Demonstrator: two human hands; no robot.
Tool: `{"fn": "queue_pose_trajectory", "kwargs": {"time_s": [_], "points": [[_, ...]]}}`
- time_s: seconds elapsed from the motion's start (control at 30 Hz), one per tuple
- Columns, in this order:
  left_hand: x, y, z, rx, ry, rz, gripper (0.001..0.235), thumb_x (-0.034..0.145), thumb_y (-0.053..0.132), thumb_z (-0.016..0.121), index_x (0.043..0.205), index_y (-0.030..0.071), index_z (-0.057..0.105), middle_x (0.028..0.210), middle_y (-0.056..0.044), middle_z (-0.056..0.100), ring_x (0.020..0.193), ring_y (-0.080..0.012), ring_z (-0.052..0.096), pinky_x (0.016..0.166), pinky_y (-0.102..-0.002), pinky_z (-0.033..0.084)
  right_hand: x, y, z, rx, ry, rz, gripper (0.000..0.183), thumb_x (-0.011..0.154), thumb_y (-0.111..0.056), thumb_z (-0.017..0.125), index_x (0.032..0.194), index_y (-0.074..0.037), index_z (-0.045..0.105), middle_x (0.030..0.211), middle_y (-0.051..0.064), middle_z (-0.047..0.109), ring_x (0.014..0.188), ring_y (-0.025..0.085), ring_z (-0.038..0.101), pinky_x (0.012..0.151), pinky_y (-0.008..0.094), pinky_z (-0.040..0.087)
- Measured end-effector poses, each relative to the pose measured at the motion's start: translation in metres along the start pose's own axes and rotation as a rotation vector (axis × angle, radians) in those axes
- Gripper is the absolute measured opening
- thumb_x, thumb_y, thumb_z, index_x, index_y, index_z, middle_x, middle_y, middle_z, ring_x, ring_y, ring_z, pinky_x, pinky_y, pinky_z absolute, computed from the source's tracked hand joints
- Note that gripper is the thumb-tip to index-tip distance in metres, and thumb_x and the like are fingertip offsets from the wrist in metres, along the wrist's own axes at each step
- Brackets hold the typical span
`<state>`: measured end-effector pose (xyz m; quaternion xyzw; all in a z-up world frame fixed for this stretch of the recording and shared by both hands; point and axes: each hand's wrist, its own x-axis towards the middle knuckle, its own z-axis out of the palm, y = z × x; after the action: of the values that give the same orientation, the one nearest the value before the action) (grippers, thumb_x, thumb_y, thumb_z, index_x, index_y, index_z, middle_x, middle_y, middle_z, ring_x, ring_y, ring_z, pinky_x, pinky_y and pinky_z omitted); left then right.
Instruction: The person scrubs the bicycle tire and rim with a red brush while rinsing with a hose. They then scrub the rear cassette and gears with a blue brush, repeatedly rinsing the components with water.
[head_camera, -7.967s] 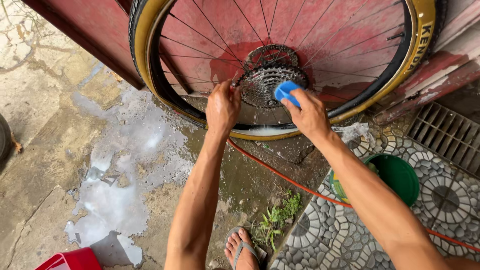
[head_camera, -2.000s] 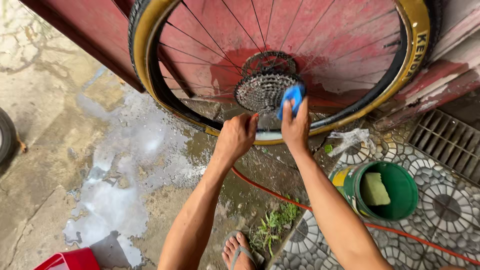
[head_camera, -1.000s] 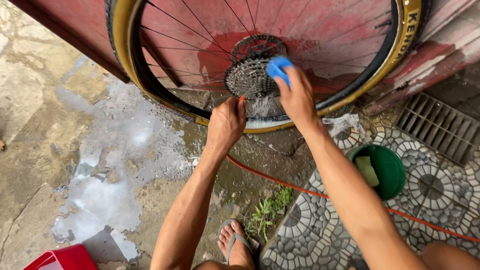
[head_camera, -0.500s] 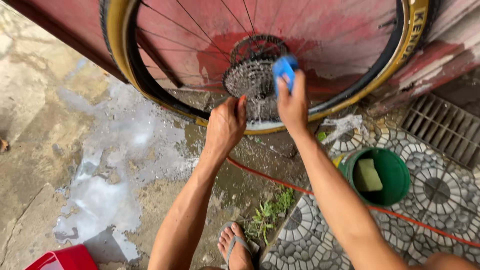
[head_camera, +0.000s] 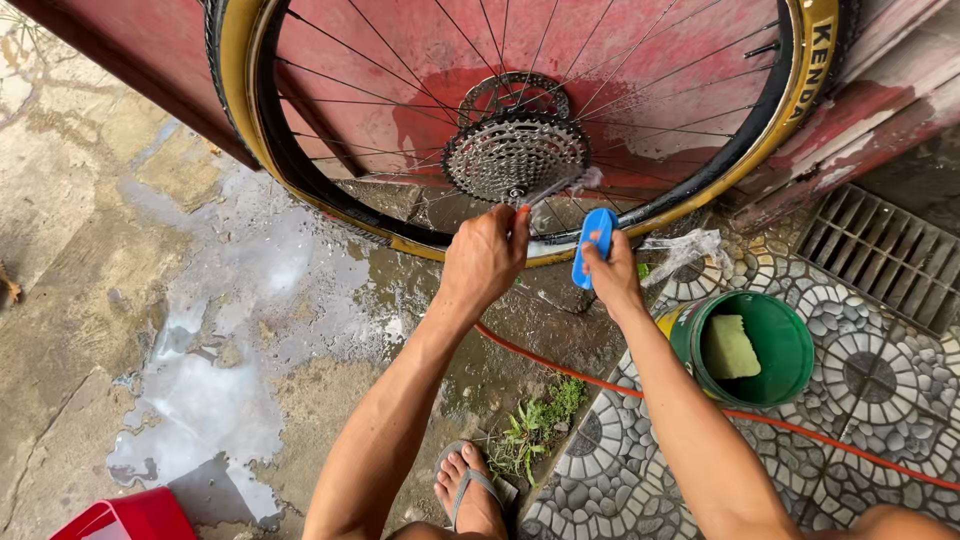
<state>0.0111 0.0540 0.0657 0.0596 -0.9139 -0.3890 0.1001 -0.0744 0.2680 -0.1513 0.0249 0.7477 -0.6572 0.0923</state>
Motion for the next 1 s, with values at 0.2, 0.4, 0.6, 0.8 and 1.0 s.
{"fn": "queue_pose_trajectory", "kwargs": {"time_s": [0.2,0.4,0.6,0.8,1.0], "points": [[0.012,0.006,0.006,0.015,0.141,0.041,0.042,0.106,0.033,0.054,0.081,0.000,0.060,0.065,-0.025,0.064,0.059,-0.0457,0.065,0.054,-0.056,0.050,-0.024,0.002,-0.007,-0.071,-0.087,0.129,0.024,0.099,-0.018,0.066,0.118,-0.007,0.058,0.096,0.005,0.067,0.073,0.012,0.063,0.066,0.030,0.055],[0.013,-0.011,-0.003,-0.011,0.166,-0.025,0.039,0.106,0.031,0.052,0.081,0.001,0.060,0.063,-0.024,0.064,0.056,-0.0427,0.066,0.053,-0.054,0.051,-0.036,0.022,-0.016,-0.127,-0.107,0.148,0.028,0.098,-0.020,0.066,0.120,-0.004,0.060,0.098,0.006,0.070,0.074,0.012,0.066,0.067,0.030,0.057],[-0.003,-0.025,0.000,0.045,0.119,-0.021,0.041,0.105,0.031,0.052,0.081,0.000,0.062,0.063,-0.025,0.065,0.057,-0.0443,0.066,0.052,-0.054,0.050,-0.041,0.034,-0.024,-0.206,-0.112,0.162,0.028,0.098,-0.020,0.066,0.120,-0.005,0.061,0.097,0.007,0.070,0.074,0.013,0.066,0.067,0.031,0.057],[0.000,-0.017,0.003,0.059,0.112,0.038,0.044,0.106,0.031,0.052,0.078,-0.001,0.062,0.063,-0.026,0.065,0.057,-0.0458,0.065,0.052,-0.054,0.050,-0.040,0.031,-0.020,-0.205,-0.151,0.127,0.027,0.097,-0.019,0.066,0.120,-0.006,0.061,0.096,0.006,0.069,0.076,0.013,0.064,0.068,0.031,0.056],[0.007,-0.017,-0.006,-0.017,0.048,-0.049,0.044,0.107,0.032,0.047,0.080,0.001,0.062,0.061,-0.023,0.065,0.053,-0.0415,0.068,0.049,-0.052,0.052,-0.038,-0.018,-0.017,-0.351,-0.158,-0.040,0.025,0.098,-0.022,0.066,0.117,-0.007,0.064,0.097,0.007,0.068,0.080,0.014,0.065,0.069,0.033,0.055]]}}
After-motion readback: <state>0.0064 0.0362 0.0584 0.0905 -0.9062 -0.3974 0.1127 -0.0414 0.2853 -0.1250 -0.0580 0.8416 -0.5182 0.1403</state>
